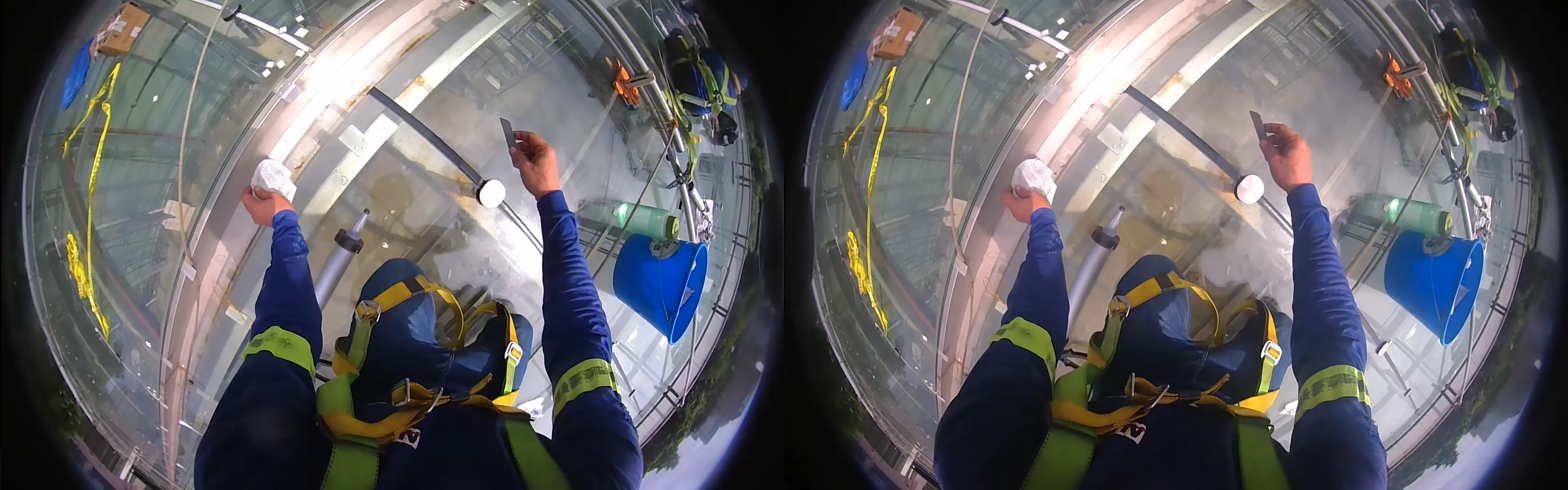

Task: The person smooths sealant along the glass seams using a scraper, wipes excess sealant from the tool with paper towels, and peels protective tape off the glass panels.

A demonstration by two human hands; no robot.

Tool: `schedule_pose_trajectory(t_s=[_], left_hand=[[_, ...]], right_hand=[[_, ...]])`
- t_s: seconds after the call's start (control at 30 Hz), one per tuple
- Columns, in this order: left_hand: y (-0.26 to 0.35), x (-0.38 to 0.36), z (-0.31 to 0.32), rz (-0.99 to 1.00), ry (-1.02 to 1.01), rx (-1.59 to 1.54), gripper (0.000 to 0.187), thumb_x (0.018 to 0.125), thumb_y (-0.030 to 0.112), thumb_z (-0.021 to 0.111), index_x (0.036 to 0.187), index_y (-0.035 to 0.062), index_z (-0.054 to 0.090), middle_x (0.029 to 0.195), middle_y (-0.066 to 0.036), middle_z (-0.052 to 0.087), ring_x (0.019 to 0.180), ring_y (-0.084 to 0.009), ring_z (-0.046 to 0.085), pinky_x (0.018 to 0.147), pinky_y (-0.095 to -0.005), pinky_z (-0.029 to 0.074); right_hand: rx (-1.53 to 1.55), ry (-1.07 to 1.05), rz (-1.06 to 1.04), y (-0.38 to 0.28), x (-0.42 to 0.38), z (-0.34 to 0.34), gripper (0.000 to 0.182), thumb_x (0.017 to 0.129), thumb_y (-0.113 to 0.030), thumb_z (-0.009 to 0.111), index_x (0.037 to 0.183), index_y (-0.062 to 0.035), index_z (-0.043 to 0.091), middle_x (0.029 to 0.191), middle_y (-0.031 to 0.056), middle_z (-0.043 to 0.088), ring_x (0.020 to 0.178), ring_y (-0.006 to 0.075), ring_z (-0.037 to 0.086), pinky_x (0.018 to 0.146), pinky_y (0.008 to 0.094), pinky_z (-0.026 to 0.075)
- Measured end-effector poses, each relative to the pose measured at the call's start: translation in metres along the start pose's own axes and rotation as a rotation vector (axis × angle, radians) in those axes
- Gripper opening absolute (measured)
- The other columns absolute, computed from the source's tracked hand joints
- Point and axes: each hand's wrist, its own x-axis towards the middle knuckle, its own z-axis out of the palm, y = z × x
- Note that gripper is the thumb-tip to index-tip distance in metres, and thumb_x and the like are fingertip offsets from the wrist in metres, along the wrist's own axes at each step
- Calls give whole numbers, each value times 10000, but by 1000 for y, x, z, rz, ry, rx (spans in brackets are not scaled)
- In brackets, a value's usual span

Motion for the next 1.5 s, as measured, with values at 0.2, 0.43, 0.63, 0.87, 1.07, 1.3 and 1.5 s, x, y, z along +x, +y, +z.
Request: schedule_pose_trajectory(t_s=[0.2,0.43,0.63,0.87,1.07,1.3,1.5], left_hand=[[-49,-43,10,61,-264,304,236,943,140,467,1133,21,540,959,-197,669,915,-383,611,955,-494,401],[-35,-35,6,60,-405,400,278,936,119,449,1184,4,502,1043,-208,653,1006,-349,618,1086,-503,316],[-45,-35,10,87,-418,420,297,919,111,472,1202,21,492,1071,-198,642,1029,-337,611,1087,-523,302],[-40,-34,8,103,-414,414,298,912,108,475,1198,26,492,1058,-189,641,1041,-329,600,1084,-525,296],[-38,-33,8,91,-430,449,305,909,113,488,1200,27,501,1069,-186,637,1047,-323,598,1085,-519,296],[-38,-33,8,104,-431,466,309,910,114,487,1207,28,502,1093,-179,636,1053,-318,601,1080,-515,306],[-37,-32,7,90,-440,458,320,908,105,485,1221,35,491,1119,-166,640,1063,-317,603,1076,-513,310]], right_hand=[[-210,-264,-19,-84,126,91,332,801,-144,673,1108,-20,684,746,88,698,669,152,655,677,296,524],[-479,-468,139,-120,219,203,248,766,-180,698,942,-10,735,643,64,651,529,138,597,442,304,454],[-739,-697,128,-127,251,245,209,713,-114,675,571,26,615,456,98,514,365,180,500,358,331,388],[-803,-666,201,-139,256,259,112,592,-66,613,503,1,621,499,151,579,458,234,614,448,339,482],[-719,-817,95,-126,258,247,197,741,-163,639,606,-23,669,521,92,581,427,185,568,411,328,450],[-693,-625,188,-128,230,233,215,774,-152,704,959,-53,750,661,47,648,500,124,550,430,279,457],[-456,-628,171,-130,228,230,208,796,-172,697,961,-55,747,658,49,649,484,118,538,437,270,453]])
